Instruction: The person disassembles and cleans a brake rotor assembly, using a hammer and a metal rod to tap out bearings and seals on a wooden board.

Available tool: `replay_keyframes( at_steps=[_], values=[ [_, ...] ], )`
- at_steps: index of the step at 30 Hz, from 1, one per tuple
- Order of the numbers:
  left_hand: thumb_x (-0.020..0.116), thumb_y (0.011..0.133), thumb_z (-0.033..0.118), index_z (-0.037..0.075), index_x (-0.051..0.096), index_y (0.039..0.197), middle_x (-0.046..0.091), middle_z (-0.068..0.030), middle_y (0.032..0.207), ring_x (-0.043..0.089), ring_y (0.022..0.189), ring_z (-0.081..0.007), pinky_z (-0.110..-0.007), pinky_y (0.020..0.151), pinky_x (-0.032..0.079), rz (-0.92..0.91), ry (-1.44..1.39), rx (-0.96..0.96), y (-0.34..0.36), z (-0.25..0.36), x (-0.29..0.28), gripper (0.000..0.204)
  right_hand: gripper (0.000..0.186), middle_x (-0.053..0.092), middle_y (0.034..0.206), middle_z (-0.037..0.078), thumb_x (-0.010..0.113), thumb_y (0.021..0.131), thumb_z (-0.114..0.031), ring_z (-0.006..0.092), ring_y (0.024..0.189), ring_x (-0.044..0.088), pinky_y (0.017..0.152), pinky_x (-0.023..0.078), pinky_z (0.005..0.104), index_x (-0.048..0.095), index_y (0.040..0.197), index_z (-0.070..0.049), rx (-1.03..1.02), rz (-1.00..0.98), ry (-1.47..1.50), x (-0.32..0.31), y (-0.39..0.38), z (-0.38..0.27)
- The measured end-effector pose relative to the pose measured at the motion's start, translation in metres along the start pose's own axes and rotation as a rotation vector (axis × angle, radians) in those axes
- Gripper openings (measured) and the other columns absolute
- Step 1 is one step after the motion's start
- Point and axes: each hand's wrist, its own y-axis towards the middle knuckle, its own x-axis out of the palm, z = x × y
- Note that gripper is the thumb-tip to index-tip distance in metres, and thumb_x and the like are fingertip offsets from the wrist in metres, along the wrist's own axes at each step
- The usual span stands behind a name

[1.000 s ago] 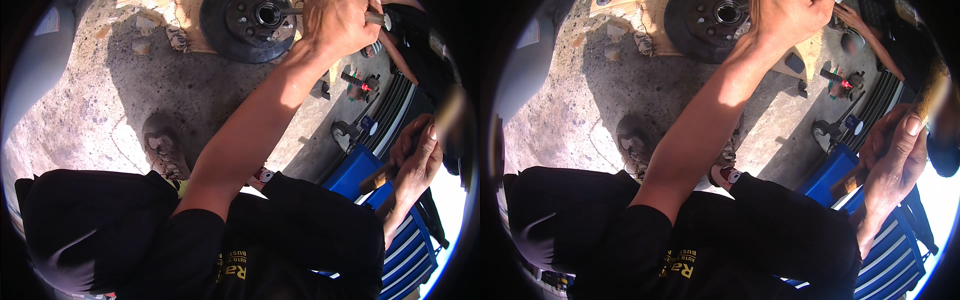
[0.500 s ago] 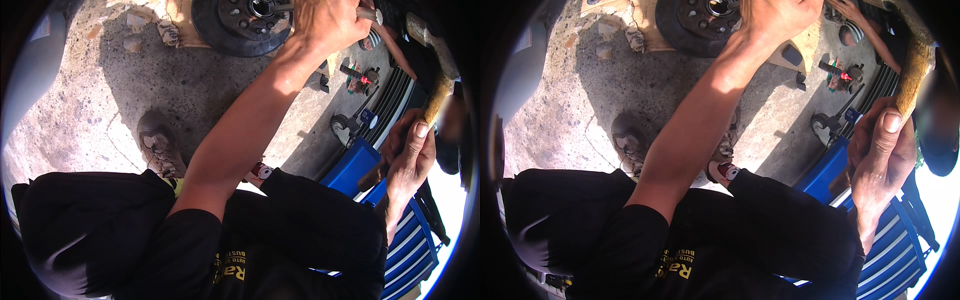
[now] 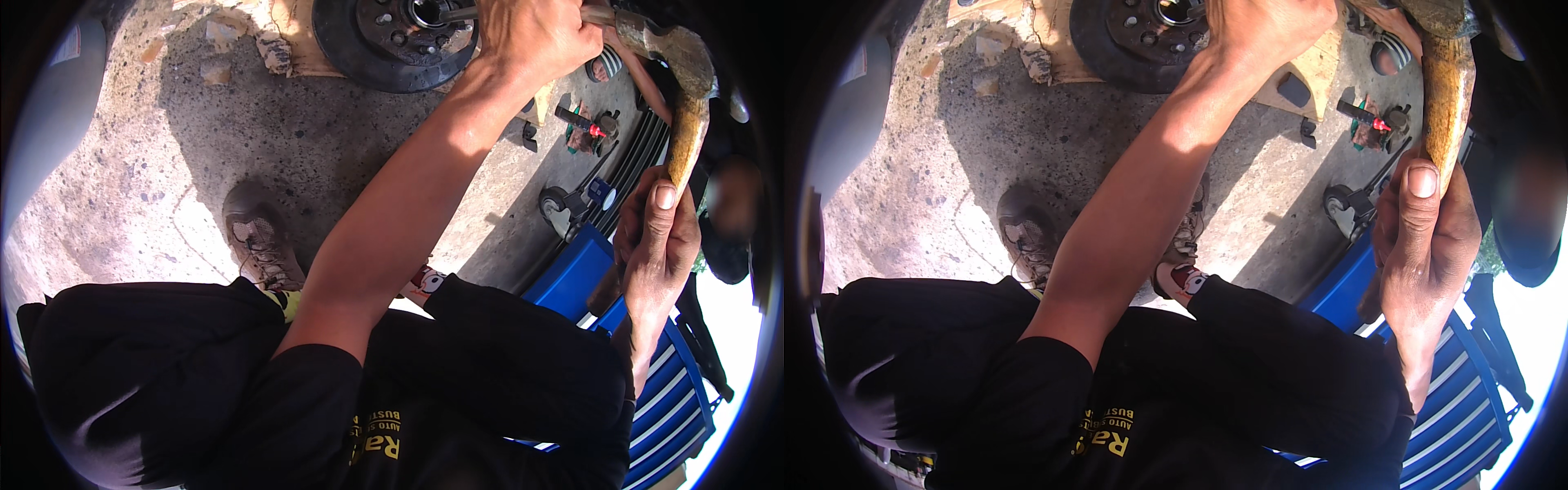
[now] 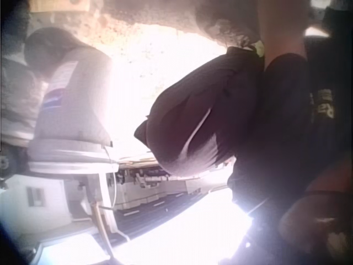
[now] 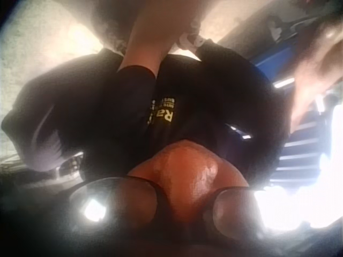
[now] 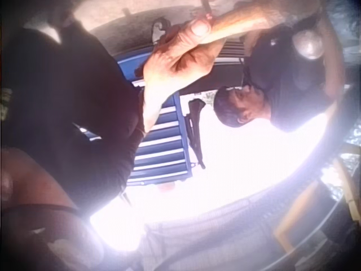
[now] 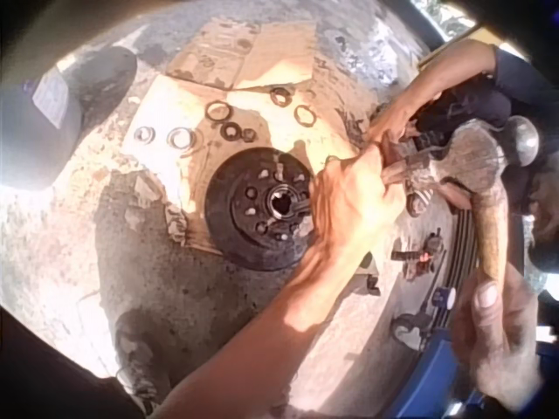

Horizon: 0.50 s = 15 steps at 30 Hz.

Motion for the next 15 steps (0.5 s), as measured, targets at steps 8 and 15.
replay_keyframes(
  at_steps=[8, 15],
  values=[
    [0.074, 0.079, 0.018, 0.0, 0.067, 0.079, 0.06, -0.0141, 0.054, 0.059, 0.045, -0.0245, -0.039, 0.046, 0.049, -0.053, 0.076, 0.016, -0.0056, 0.0004, 0.0017, 0.02, 0.041, 0.042, 0.063, -0.006, 0.049, 0.11, -0.045, 0.0011, 0.05, 0.036, 0.043, 0.028, 0.0193, 0.057, 0.104, -0.005, 0.016, 0.011, -0.033, -0.0001, -0.0008, -0.0012],
    [0.073, 0.079, 0.018, -0.001, 0.068, 0.081, 0.062, -0.0185, 0.057, 0.064, 0.049, -0.0303, -0.042, 0.05, 0.052, -0.056, 0.003, -0.008, -0.0038, 0.0039, -0.0003, 0.02, 0.041, 0.043, 0.064, -0.005, 0.049, 0.11, -0.045, 0.001, 0.049, 0.036, 0.044, 0.028, 0.0188, 0.057, 0.105, -0.005, 0.017, 0.017, -0.044, -0.0018, -0.0002, 0.0039]
  ],
)
